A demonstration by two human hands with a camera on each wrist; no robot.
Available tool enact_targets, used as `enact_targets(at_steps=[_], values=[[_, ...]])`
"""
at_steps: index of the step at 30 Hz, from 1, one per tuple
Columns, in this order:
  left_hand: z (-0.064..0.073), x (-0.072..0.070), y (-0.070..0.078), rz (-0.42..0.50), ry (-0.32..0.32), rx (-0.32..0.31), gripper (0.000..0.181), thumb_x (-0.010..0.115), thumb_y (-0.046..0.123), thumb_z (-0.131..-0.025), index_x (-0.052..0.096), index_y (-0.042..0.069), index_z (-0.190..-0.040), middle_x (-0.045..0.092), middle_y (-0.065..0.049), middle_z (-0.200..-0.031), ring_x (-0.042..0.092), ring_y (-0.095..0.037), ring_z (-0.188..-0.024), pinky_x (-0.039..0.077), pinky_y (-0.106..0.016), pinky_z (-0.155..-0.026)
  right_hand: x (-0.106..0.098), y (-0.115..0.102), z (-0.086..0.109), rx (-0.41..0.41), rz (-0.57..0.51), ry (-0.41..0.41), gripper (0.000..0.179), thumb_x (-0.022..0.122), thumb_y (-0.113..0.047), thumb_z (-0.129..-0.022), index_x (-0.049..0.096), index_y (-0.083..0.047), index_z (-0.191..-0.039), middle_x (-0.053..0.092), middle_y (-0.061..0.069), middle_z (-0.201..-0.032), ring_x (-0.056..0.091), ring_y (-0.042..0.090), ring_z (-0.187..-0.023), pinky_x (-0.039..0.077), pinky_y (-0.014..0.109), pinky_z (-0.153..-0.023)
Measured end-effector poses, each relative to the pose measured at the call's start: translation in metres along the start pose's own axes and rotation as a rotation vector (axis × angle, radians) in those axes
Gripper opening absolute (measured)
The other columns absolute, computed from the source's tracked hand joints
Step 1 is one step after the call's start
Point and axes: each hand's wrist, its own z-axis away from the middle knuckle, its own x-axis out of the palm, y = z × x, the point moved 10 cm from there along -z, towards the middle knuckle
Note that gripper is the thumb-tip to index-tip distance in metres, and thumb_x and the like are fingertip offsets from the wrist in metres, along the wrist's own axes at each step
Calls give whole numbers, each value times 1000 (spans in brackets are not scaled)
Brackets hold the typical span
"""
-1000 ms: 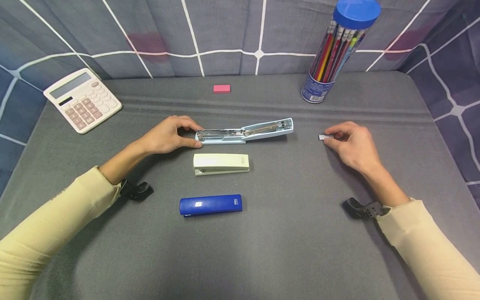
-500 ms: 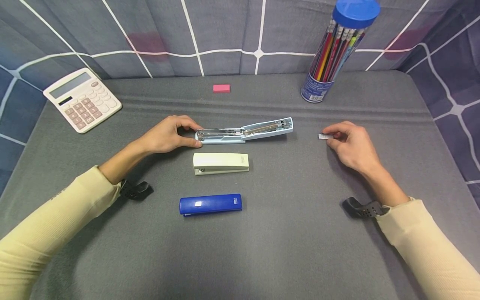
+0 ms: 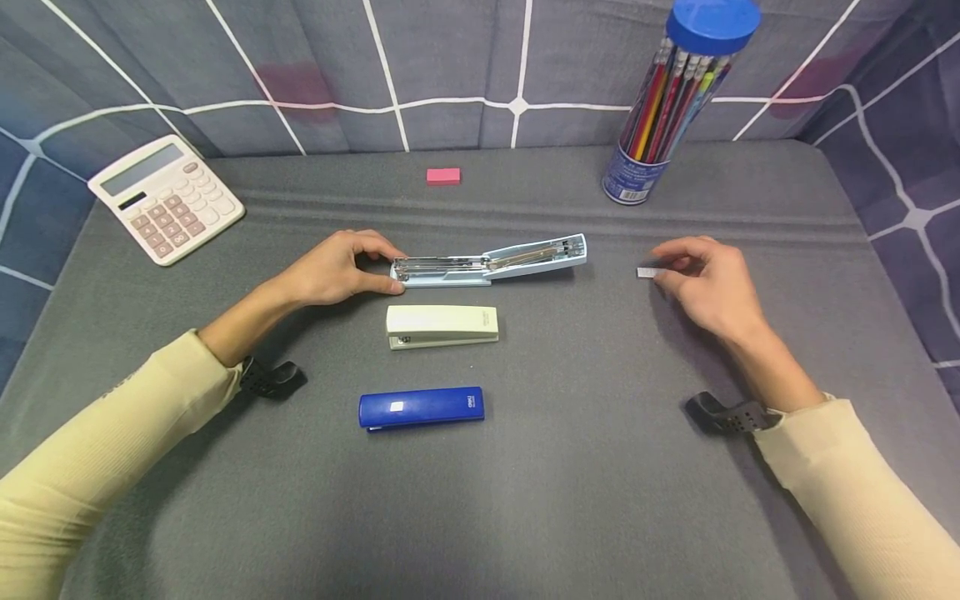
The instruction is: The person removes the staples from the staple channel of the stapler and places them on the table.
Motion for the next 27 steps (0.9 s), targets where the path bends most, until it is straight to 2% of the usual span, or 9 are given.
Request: enact_targets(at_steps=[4, 9, 13, 16, 19, 23, 27], values=[[0, 0, 1, -2, 1, 3, 38, 83, 19, -82, 72, 7, -116, 67, -6, -110, 53, -23, -96, 33, -41, -84, -2, -22, 4, 2, -82, 35, 21, 72, -2, -86, 70, -1, -108, 61, -22, -83, 56, -2, -75, 40, 10, -64], [0, 0, 1, -7, 3, -1, 37, 83, 20, -81, 73, 8, -115, 67, -5, -109, 52, -23, -95, 31, -41, -83, 15, -65, 16, -73, -214, -3, 22, 72, 2, -86, 73, -10, -104, 66, -14, -84, 58, 2, -73, 43, 12, -62], [0, 0, 0, -10, 4, -1, 38, 83, 20, -81, 73, 8, -116, 67, -5, -109, 52, -22, -95, 31, -41, -82, 40, -95, 28, -139, -285, -104, 20, 71, 5, -86, 72, -4, -104, 67, -4, -86, 60, 6, -73, 44, 14, -61], [-1, 1, 1, -10, 3, 2, 38, 83, 20, -81, 73, 8, -116, 67, -5, -109, 52, -22, -95, 31, -41, -82, 63, -115, 38, -203, -296, -199, 22, 70, 5, -86, 69, 2, -108, 66, 6, -93, 60, 10, -77, 46, 16, -65], [-1, 1, 1, -9, 3, 3, 38, 83, 20, -82, 72, 8, -116, 67, -5, -110, 52, -22, -96, 31, -41, -83, 87, -130, 46, -259, -290, -310, 26, 71, 2, -87, 68, 0, -113, 65, 11, -100, 61, 13, -82, 48, 20, -70], [-1, 0, 0, -12, 2, -5, 39, 82, 20, -82, 72, 8, -117, 67, -6, -111, 52, -23, -97, 30, -42, -84, 114, -142, 55, -299, -265, -437, 34, 72, -6, -89, 66, -7, -123, 64, 5, -109, 61, 14, -91, 49, 26, -73], [0, 1, 0, -14, 1, -8, 39, 82, 20, -82, 72, 8, -117, 67, -6, -111, 52, -23, -97, 29, -43, -84, 125, -145, 56, -317, -236, -467, 38, 73, -7, -89, 64, -10, -126, 62, 1, -116, 59, 15, -94, 50, 31, -75]])
